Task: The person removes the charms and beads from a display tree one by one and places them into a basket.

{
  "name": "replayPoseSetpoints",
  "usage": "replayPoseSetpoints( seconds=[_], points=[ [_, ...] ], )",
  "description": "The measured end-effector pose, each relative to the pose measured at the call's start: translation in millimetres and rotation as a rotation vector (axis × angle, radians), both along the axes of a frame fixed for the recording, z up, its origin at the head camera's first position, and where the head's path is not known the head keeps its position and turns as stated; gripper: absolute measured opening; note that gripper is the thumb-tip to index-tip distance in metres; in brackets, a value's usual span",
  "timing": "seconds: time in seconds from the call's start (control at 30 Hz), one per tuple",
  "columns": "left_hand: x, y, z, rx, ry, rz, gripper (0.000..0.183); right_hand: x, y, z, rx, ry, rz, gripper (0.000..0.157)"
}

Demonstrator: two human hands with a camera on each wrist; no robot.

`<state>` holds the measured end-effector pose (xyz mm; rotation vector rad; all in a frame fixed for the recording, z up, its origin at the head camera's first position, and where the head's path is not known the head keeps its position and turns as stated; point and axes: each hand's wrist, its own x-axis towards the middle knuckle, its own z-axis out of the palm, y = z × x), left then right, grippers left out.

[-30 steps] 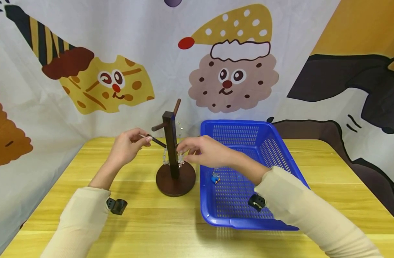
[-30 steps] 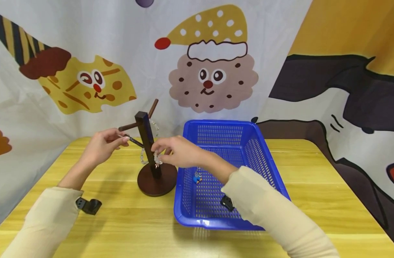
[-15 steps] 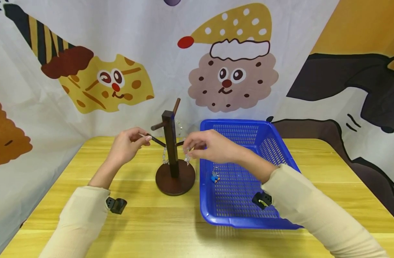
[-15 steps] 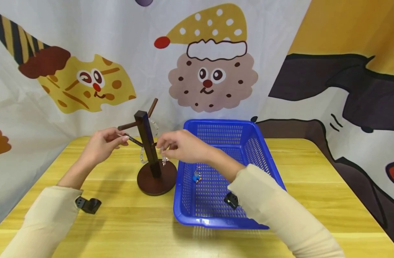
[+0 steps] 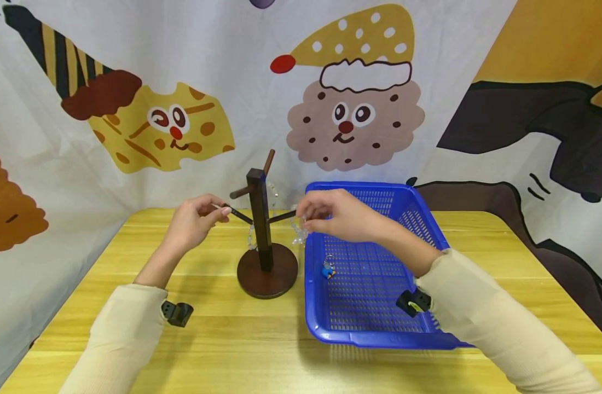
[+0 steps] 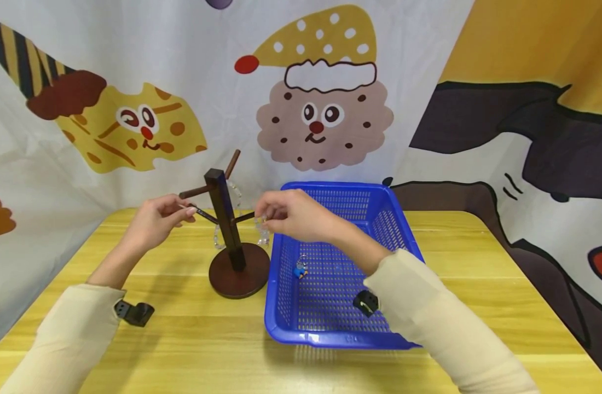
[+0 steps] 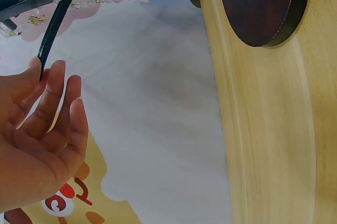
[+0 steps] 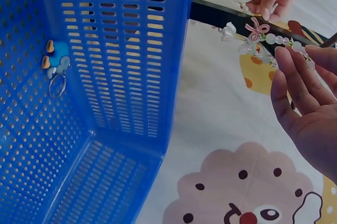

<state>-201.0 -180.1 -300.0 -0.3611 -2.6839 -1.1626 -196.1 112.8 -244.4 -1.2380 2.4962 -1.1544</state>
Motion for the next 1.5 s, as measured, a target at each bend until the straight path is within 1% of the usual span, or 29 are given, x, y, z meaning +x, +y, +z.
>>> replayPoseSetpoints(
  seconds=[0.4, 0.67, 0.9, 1.1, 1.27, 1.5],
  points=[
    [0.6, 0.1, 0.7, 0.006, -0.008, 0.001, 0.022, -4.7, 27.0, 3.0, -0.028, 0.008, -0.058, 0.018],
    [1.8, -0.5, 1.1, 0.0, -0.015, 0.007, 0.024, -11.1, 47.8, -0.7, -0.01, 0.009, -0.13, 0.019],
    [0.8, -0.3, 0.0, -0.002, -0.01, 0.005, 0.023, -16.1, 64.7, -8.6, 0.002, 0.006, -0.179, 0.02],
    [0.3, -0.1, 0.0, -0.004, -0.011, 0.009, 0.023, -18.6, 74.6, -17.8, 0.041, 0.018, -0.231, 0.019],
    [0.1, 0.4, 0.5, -0.001, -0.019, 0.01, 0.023, -21.6, 80.3, -28.4, 0.043, 0.005, -0.243, 0.019],
    [0.2, 0.2, 0.4, 0.0, -0.023, 0.012, 0.024, -22.6, 84.0, -42.1, 0.04, -0.024, -0.233, 0.019]
  ],
)
